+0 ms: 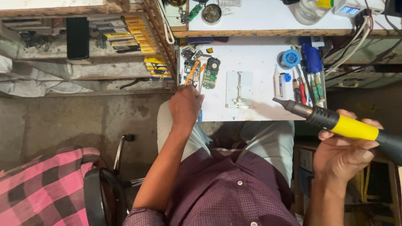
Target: The person secures a small electronic component in a third-hand tool, applies flux from a syringe, and uses a hot air gun to reflow solder on the component. The person then applies more flux and continues heating the component.
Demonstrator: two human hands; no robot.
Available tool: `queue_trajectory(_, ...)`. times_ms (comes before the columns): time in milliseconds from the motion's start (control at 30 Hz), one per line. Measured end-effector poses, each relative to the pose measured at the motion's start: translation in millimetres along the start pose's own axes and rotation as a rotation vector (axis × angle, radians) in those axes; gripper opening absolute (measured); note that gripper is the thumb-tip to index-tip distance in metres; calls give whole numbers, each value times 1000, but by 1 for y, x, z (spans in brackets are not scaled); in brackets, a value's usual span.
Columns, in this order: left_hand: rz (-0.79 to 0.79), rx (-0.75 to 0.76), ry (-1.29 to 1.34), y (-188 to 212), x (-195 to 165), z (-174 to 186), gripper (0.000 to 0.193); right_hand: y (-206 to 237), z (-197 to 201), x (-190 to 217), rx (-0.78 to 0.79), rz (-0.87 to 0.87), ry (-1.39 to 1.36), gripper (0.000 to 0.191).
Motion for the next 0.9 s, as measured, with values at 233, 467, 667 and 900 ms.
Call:
queue_trajectory(233, 18, -18, -67, -2, 5, -10, 16, -1, -2, 0, 15, 12, -2, 55)
queue_trajectory(467, 6, -252, -10, -6, -4, 0, 10, 2, -1, 0, 28, 9, -8, 52)
queue_trajectory(667, -77, -446, 332, -15, -19, 31, 9, -1, -5, 3, 38, -9, -24, 51)
queue_trajectory(900, 115, -235, 908, -13, -19, 39, 16, -5, -29, 7, 22, -2, -26, 51)
Point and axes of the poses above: each hand's wrist, its own y-axis away from the middle knuckle, its own z-axis out of the back of the hand, x = y × z, the point moved 2 cm from there along -y, towards the middle knuckle, and after that the axes turned 7 degrees about -x, right-handed, at the moved point
